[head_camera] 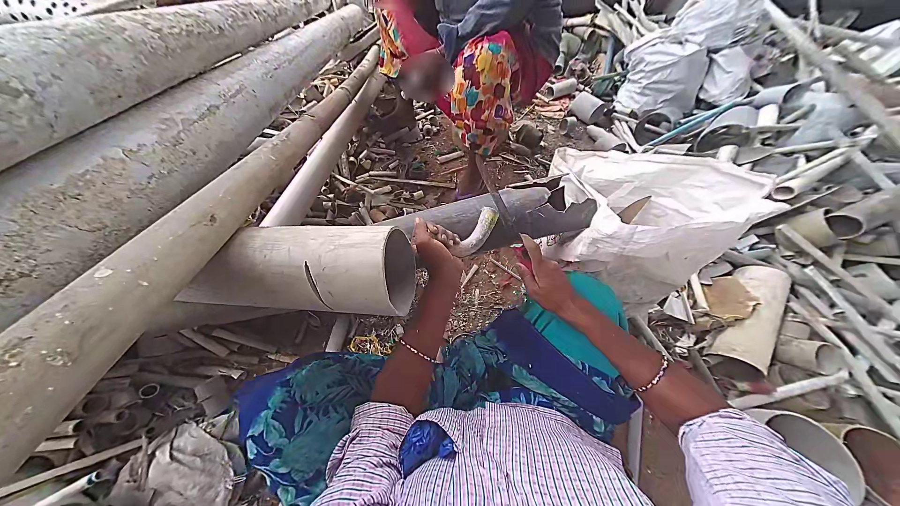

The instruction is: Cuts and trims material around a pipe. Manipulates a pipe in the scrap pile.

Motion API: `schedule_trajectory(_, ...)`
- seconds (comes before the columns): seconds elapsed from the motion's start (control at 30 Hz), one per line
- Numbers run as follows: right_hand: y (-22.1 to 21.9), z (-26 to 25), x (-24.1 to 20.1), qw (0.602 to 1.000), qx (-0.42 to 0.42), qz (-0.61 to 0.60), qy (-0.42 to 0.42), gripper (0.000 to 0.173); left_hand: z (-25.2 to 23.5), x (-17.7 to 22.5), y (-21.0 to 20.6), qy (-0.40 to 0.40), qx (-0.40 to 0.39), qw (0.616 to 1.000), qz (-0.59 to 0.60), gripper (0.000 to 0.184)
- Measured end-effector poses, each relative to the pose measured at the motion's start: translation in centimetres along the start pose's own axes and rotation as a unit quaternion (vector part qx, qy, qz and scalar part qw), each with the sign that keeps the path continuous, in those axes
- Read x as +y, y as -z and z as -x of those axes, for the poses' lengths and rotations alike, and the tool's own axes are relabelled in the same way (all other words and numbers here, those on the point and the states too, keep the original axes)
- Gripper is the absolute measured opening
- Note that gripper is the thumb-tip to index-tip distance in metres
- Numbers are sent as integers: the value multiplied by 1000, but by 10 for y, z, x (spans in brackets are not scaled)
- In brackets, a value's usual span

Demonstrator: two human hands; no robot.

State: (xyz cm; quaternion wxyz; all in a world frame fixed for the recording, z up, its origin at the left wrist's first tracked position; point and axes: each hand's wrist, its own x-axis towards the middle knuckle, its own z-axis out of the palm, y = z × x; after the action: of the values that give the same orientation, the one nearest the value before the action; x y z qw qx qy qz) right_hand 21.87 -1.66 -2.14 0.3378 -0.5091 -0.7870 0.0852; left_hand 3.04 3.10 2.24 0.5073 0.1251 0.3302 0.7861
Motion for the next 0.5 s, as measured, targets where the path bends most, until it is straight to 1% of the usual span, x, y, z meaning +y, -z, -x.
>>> schedule_trajectory(0.03,3,-1,-2,1000,-15,2,-7,55,-5,0,-4,17,32,999,13,50)
schedule_trajectory(0.07,8,-5,-7,999,24,9,23,54,-9,2,-9,25,44,998,24,50)
schedule_trajectory(0.1,13,-6,-14,993,90,18,72,49,-8,3,-10,32,43,998,24,49)
schedule_trajectory(0.13,16,-7,-19,985,138,25,102,44,-6,5,-9,41,34,998,20,48)
schedule_trajectory(0.17,14,-8,-19,981,155,27,112,40,-10,4,-13,41,54,997,24,48)
schedule_trajectory(0.2,9,-4,-15,986,127,29,99,40,-12,4,-13,44,70,996,19,48)
schedule_trajectory(0.23,5,-3,-10,997,56,14,60,47,-14,3,-13,48,79,996,10,47)
schedule_trajectory(0.27,6,-4,-7,1000,-22,-2,3,51,-16,2,-14,52,84,995,6,47)
schedule_trajectory(0.3,8,-4,-11,998,-55,-7,-30,53,-17,3,-13,58,88,994,4,46)
schedule_trajectory(0.33,16,-10,-16,999,-31,-10,-17,53,-20,4,-18,62,89,994,12,46)
schedule_trajectory(0.4,22,-8,-25,994,86,-10,61,48,-20,5,-18,69,92,993,17,46)
schedule_trajectory(0.43,21,-7,-23,991,110,-5,74,46,-21,5,-18,72,91,993,18,46)
schedule_trajectory(0.47,18,-4,-16,995,83,10,57,46,-21,5,-17,75,91,993,15,46)
schedule_trajectory(0.5,15,-2,-10,1000,14,8,14,50,-20,4,-15,78,92,993,10,45)
